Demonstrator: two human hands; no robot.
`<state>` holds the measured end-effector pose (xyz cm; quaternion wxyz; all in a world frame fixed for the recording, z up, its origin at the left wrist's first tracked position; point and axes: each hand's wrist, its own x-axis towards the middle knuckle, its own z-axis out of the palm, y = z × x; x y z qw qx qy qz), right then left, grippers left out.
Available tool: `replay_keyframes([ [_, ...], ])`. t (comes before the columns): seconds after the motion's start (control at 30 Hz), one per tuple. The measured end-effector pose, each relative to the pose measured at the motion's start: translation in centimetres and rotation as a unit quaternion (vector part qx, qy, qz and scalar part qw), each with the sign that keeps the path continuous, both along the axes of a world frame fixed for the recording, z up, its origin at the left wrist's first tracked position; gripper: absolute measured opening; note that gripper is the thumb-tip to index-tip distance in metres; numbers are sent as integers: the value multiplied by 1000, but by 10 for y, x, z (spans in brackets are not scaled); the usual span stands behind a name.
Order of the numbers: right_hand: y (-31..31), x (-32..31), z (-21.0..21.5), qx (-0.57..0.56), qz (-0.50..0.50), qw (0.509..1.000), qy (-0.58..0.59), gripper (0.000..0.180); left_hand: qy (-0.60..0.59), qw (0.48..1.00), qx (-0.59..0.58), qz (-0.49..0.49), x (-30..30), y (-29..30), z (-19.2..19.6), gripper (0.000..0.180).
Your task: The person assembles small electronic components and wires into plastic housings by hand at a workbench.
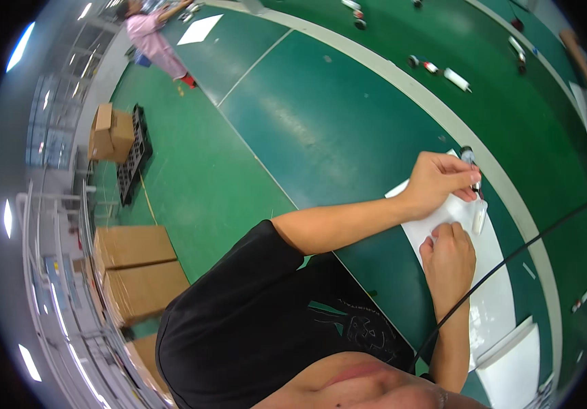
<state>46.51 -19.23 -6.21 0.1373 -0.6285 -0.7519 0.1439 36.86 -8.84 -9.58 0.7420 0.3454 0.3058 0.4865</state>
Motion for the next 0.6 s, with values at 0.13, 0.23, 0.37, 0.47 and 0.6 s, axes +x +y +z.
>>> replay_keyframes([
  [0.13,16,2,4,-109,-28,992,54,14,-7,1000,13,17,-1,1,2,16],
  [0.23,27,12,1,-149,-22,984,97,15,-10,1000,22,9,2,3,-2,16],
  [0.37,23,17,-5,-165,-17,978,126,15,-21,1000,23,1,7,2,-4,16],
  [0.47,15,14,-2,-119,-59,981,140,13,-15,999,24,-21,9,0,-8,17],
  [0.6,18,22,-16,-103,-56,988,99,15,-15,999,32,-23,12,-4,-11,18],
])
